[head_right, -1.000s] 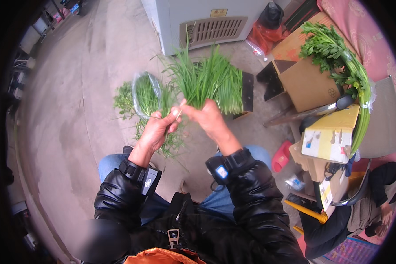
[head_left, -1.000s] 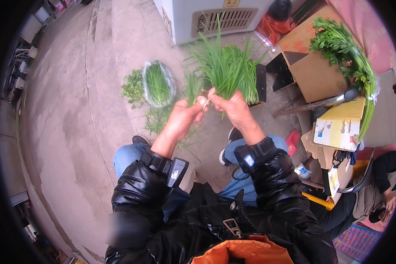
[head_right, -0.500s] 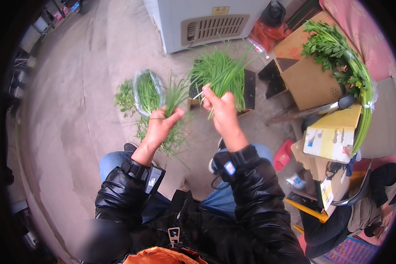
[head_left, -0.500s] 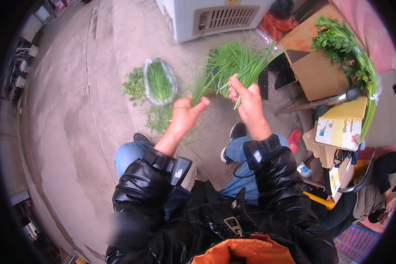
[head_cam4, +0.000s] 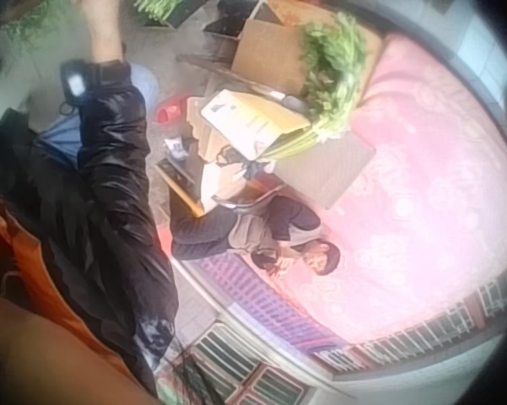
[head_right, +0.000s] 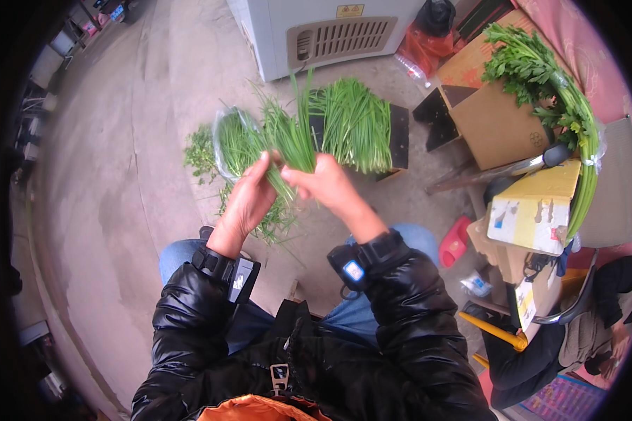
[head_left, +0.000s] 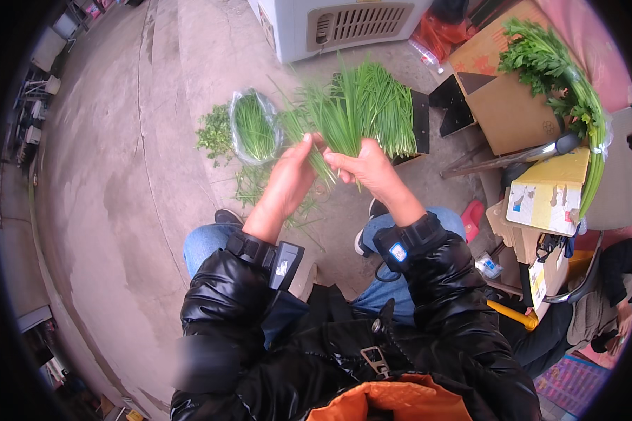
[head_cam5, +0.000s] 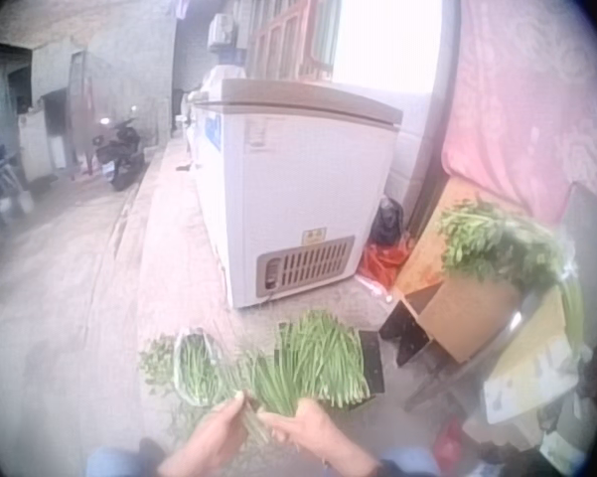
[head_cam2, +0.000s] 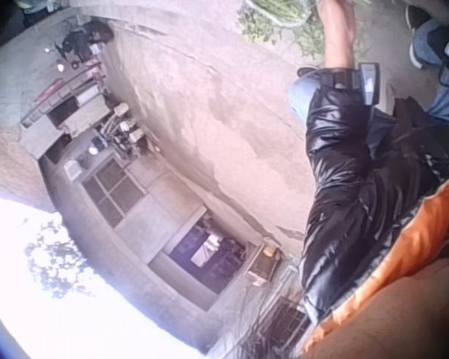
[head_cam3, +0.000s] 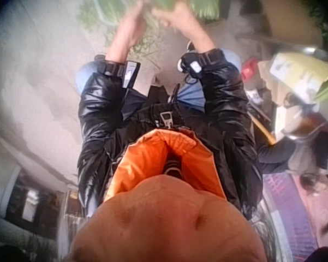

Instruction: The person sits on the ground and repeatedly gathers green leafy vegetables into bundles, aligning the stems and securing them with a thin tie. The person places each completed bundle on a nearby surface and continues with the next batch.

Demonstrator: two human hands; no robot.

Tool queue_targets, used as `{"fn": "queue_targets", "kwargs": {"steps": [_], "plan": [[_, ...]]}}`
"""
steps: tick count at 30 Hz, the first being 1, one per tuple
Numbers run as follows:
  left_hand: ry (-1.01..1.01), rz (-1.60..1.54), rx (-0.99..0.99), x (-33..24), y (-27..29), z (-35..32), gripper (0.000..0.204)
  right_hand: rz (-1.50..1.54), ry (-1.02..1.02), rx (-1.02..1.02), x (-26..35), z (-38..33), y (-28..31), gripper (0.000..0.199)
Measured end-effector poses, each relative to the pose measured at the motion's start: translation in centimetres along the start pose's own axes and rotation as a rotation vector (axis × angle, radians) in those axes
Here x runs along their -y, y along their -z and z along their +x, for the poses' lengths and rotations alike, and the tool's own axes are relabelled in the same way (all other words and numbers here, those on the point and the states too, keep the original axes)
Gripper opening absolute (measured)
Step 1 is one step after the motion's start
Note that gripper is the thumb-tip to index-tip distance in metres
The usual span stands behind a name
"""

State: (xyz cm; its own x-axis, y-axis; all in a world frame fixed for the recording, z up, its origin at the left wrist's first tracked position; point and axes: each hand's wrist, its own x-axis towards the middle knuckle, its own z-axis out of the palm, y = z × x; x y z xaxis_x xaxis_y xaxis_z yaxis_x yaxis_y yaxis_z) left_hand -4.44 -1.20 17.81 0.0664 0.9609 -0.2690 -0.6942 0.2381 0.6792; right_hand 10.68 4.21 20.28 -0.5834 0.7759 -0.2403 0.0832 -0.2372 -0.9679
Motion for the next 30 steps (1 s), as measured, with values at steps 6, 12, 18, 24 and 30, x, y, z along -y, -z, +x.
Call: {"fn": "queue_targets", "kwargs": {"steps": [6,12,18,24,30], "plan": [[0.0,0.134,-0.01,0.0,-0.1,-0.2,0.034,-0.067,-0.098,0.035,-0.1,0.1,0.0,0.02],[-0.085,0.334,-0.079,0.0,0.1,-0.3,0.027,-0.013,-0.052,0.014,0.4,-0.2,0.0,0.03],[-0.058,0.432,-0.063,-0.8,0.6,-0.3,0.028,-0.028,-0.043,-0.004,1.1,-0.2,0.0,0.032],[-0.064,0.45,-0.039,-1.1,0.4,-0.5,0.03,-0.042,-0.002,0.006,0.8,-0.2,0.1,0.031],[-0.067,0.463,-0.055,-1.3,0.4,-0.6,0.027,-0.024,-0.034,-0.012,0.4,-0.1,0.4,0.021]]}}
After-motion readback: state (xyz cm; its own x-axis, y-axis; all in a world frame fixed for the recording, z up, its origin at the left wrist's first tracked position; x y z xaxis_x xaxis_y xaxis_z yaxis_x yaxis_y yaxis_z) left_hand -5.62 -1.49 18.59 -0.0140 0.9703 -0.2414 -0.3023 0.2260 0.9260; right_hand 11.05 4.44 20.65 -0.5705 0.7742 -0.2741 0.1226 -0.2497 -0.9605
